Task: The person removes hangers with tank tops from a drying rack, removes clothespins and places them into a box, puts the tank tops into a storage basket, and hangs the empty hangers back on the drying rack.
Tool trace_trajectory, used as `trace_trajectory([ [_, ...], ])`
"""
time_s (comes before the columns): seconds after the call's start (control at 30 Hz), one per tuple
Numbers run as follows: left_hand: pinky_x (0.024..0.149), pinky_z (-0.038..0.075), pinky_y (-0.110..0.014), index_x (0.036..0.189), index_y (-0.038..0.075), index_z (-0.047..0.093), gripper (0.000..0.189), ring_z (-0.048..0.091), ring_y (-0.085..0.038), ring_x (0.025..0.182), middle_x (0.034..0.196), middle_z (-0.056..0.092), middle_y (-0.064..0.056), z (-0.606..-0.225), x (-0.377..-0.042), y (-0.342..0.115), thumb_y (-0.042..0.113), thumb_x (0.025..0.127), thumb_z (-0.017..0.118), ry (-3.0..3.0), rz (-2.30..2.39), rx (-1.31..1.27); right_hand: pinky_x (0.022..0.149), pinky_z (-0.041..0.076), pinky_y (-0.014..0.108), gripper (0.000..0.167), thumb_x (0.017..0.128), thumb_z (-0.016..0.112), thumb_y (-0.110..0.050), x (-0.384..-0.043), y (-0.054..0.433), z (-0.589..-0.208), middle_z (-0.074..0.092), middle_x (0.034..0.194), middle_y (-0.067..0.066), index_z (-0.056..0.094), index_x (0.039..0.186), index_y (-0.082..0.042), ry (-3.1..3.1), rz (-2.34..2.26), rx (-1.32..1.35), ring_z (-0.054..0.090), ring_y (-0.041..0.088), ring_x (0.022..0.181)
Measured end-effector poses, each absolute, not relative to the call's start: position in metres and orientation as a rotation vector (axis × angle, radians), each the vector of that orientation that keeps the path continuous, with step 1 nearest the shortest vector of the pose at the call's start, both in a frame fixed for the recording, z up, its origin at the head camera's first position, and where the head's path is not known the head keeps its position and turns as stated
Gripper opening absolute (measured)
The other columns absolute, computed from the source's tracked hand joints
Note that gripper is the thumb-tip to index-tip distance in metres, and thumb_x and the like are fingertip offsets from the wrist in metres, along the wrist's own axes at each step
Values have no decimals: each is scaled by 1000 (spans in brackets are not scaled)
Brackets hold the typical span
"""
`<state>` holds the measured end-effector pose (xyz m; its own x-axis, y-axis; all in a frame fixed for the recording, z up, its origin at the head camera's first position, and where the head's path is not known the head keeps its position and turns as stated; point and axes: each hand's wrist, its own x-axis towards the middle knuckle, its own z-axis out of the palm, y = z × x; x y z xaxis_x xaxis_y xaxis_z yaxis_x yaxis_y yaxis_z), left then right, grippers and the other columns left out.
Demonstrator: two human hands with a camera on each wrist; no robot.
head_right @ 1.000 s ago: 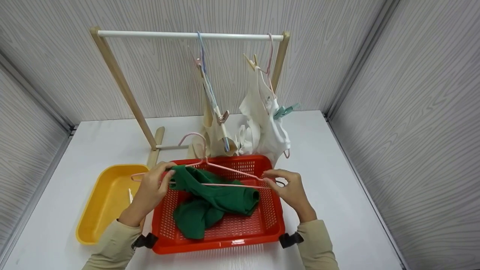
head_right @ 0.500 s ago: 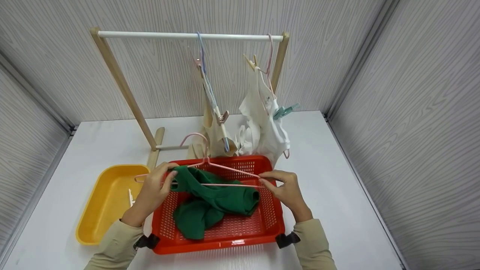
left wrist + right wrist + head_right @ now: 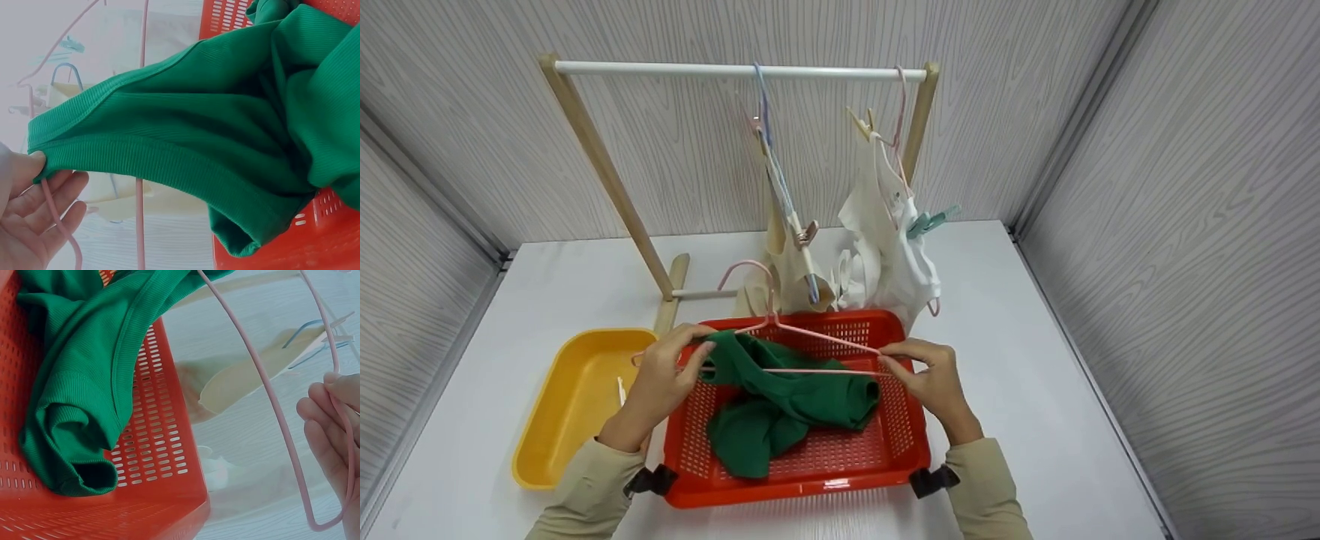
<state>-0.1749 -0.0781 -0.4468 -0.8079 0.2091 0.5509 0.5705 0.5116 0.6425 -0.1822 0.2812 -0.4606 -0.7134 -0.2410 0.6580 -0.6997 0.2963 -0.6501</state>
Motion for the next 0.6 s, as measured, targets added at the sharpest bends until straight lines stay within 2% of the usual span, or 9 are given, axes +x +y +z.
trace_trajectory([
  [0.13, 91, 57, -36, 106, 5, 66, 14, 67, -21, 95, 104, 69, -10, -447, -175, -81, 9, 94, 59, -2354, -1197, -632, 76, 55, 10, 18, 72, 71, 17, -181, 283, -458, 73, 80, 18, 73, 86, 7, -2144, 1378, 839, 70, 1, 79],
  [0.3, 91, 57, -37, 105, 3, 65, 13, 68, -21, 94, 102, 69, -10, -449, -176, -82, 8, 93, 60, -2335, -1162, -628, 77, 55, 10, 12, 75, 73, 10, -181, 286, -457, 76, 82, 7, 73, 86, 6, -2126, 1363, 853, 70, 4, 78],
  [0.6, 88, 58, -39, 106, 2, 66, 15, 69, -22, 94, 103, 71, -11, -451, -177, -86, 8, 95, 58, -2339, -1137, -574, 76, 55, 10, 26, 66, 68, 27, -180, 290, -453, 74, 80, 11, 71, 84, 10, -2110, 1346, 856, 68, -5, 82],
])
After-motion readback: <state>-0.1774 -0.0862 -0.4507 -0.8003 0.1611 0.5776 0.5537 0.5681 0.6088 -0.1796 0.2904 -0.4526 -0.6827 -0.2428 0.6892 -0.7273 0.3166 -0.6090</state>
